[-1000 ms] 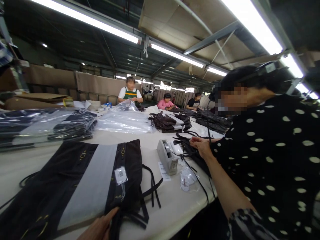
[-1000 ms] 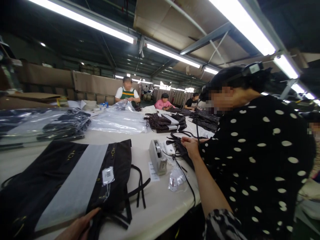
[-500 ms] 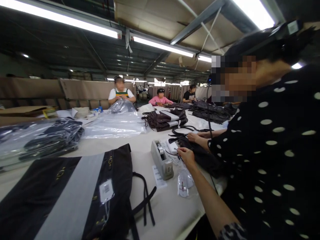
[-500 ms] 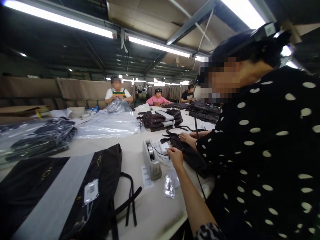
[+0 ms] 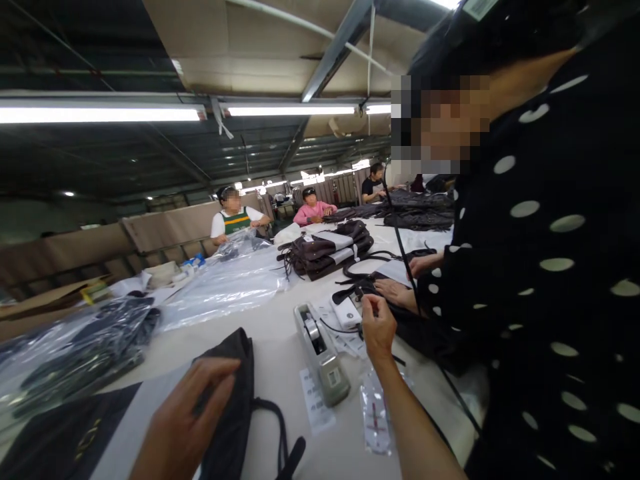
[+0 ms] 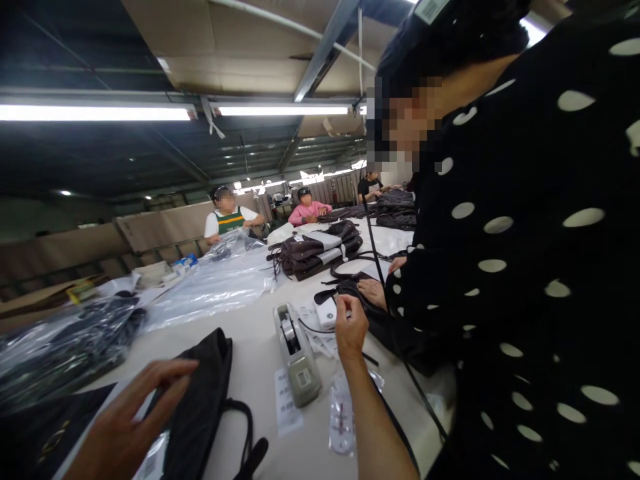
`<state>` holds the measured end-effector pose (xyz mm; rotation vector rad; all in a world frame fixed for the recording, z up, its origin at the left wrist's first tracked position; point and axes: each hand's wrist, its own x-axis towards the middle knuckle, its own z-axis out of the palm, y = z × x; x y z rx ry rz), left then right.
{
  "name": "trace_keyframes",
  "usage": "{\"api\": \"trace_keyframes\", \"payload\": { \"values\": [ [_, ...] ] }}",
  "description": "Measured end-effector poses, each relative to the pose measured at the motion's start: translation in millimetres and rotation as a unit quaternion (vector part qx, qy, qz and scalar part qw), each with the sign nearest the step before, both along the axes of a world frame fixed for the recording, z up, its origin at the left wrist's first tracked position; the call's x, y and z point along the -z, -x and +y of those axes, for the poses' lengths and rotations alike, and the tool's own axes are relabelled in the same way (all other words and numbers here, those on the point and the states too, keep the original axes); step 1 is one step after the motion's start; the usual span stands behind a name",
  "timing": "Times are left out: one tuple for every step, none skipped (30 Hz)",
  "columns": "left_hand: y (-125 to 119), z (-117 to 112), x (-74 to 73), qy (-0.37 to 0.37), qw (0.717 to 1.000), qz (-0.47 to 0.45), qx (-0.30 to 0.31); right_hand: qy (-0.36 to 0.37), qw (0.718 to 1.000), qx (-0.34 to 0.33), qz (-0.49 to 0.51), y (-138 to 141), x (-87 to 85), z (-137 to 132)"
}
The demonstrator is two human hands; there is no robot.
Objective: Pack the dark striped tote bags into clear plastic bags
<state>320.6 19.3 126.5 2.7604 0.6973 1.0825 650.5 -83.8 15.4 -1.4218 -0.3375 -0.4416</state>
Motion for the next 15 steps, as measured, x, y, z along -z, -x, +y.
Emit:
{"api": "trace_keyframes", "payload": {
  "values": [
    [-36, 7, -6.2, 0.017, 1.0, 0.007, 0.01, 0.006, 1.0, 0.012, -0.009, -3, 0.9, -2],
    [-73, 11, -10.6, 0.028, 0.999, 0.017, 0.016, 0.011, 1.0, 0.024, -0.013, -6, 1.5, -4],
    [-109, 15, -13.0, 0.029, 0.999, 0.039, 0.023, 0.015, 0.999, 0.035, -0.014, -7, 1.8, -5],
    [-143, 18, -13.5, 0.024, 0.996, 0.081, 0.021, 0.019, 0.999, 0.042, -0.017, -8, 2.1, -6],
    [-173, 22, -12.1, 0.014, 0.99, 0.141, 0.002, 0.026, 0.998, 0.043, -0.025, -8, 2.4, -6],
    [-199, 26, -8.9, 0.006, 0.977, 0.214, -0.016, 0.034, 0.998, 0.041, -0.037, -7, 2.9, -5],
    [-221, 31, -4.3, 0.014, 0.969, 0.245, -0.025, 0.043, 0.997, 0.038, -0.054, -6, 3.6, -5],
    [-239, 37, 1.4, 0.019, 0.962, 0.269, -0.034, 0.051, 0.995, 0.035, -0.073, -4, 4.4, -3],
    [-254, 44, 7.8, 0.026, 0.956, 0.291, -0.041, 0.058, 0.993, 0.03, -0.095, -3, 5.3, -2],
    [-265, 51, 14.5, 0.035, 0.951, 0.304, -0.047, 0.063, 0.991, 0.024, -0.117, -2, 6.2, -1],
    [-274, 58, 21.2, 0.043, 0.946, 0.318, -0.053, 0.068, 0.988, 0.02, -0.139, -2, 7.1, 0],
    [-280, 64, 27.4, 0.053, 0.94, 0.331, -0.057, 0.071, 0.985, 0.017, -0.159, -1, 7.8, 2],
    [-286, 69, 33.0, 0.064, 0.936, 0.341, -0.061, 0.073, 0.982, 0.014, -0.175, -1, 8.3, 3],
    [-290, 73, 37.7, 0.076, 0.932, 0.349, -0.063, 0.076, 0.979, 0.01, -0.187, -1, 8.7, 4],
    [-294, 76, 41.3, 0.087, 0.93, 0.352, -0.063, 0.08, 0.977, 0.004, -0.196, -1, 8.8, 5]
  ]
}}
